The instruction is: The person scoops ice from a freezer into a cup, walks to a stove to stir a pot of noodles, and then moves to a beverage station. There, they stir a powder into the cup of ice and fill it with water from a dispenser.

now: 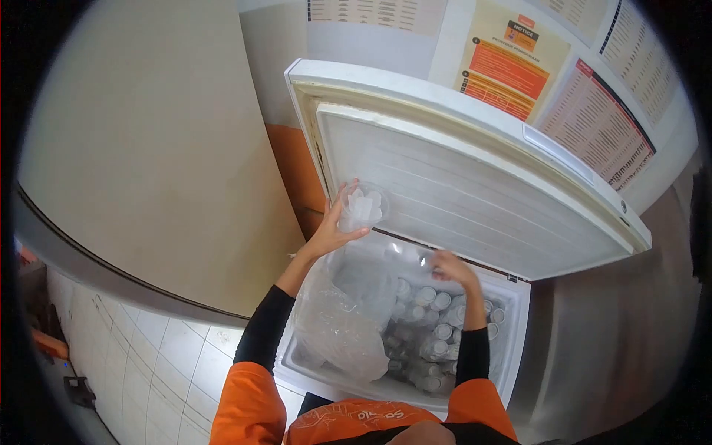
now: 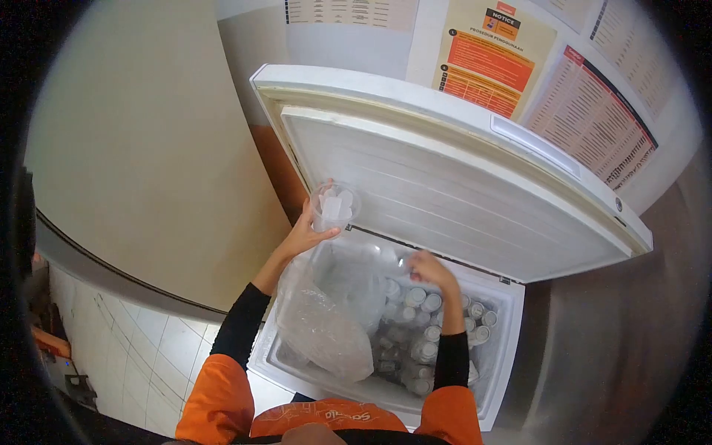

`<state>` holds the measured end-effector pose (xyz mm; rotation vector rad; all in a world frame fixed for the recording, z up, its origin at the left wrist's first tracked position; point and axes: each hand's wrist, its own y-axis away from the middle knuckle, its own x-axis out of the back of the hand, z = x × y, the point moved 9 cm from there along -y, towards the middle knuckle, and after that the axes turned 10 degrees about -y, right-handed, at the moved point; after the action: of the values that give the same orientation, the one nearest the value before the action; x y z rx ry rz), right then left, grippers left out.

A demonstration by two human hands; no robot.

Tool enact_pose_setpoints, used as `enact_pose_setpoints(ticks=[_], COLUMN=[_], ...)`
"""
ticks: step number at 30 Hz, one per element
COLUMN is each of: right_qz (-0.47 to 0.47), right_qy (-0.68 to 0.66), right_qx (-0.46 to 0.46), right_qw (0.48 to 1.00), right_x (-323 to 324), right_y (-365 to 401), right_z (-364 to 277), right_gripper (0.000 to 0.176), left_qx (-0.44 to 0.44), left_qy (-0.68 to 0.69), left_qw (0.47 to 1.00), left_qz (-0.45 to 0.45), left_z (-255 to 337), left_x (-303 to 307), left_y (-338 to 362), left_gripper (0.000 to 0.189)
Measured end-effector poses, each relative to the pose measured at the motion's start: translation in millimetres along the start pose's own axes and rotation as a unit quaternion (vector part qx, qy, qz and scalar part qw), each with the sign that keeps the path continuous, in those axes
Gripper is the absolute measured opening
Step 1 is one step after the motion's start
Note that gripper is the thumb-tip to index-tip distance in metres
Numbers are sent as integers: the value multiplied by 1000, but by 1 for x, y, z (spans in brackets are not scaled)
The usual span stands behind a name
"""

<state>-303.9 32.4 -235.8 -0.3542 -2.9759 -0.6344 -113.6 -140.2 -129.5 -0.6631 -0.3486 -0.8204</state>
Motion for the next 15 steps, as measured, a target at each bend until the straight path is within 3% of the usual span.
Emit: enact_pose_setpoints(ticks=[1,3,5,7,9,10,11,13,15], right_qz=[-15,-60,-1,-91,102,139,174,298,439], right_qy=[20,182,191,375,345,327,303,286,334], right_qx=[-8,-79,-110,88,213,308,397,555,641], right_qw=[1000,978,975,919,908,882,848,722,533], right_x=[-3,-34,-69,-121,-117,-114,-111,-90,-72], right_y=[-21,-47,-58,-66,-39,-1,48,143,208], right_z=[46,95,116,100,27,-41,-112,-189,-229], right_gripper=[25,34,36,34,37,34,32,28,27], left_qx=[10,9,8,5,0,-5,-7,11,34], left_qy=[12,10,9,-3,46,97,93,132,149], left_qw=[1000,1000,1000,1000,999,995,996,991,986], left_qz=[-8,-8,-5,-7,-4,-7,-2,26,70], left_z=[0,0,0,1,4,9,16,26,25], left_x=[0,-1,-2,-2,0,1,5,13,20], left_y=[-1,-2,-1,-1,1,3,8,28,62], left_gripper=[92,92,92,90,88,86,86,84,84])
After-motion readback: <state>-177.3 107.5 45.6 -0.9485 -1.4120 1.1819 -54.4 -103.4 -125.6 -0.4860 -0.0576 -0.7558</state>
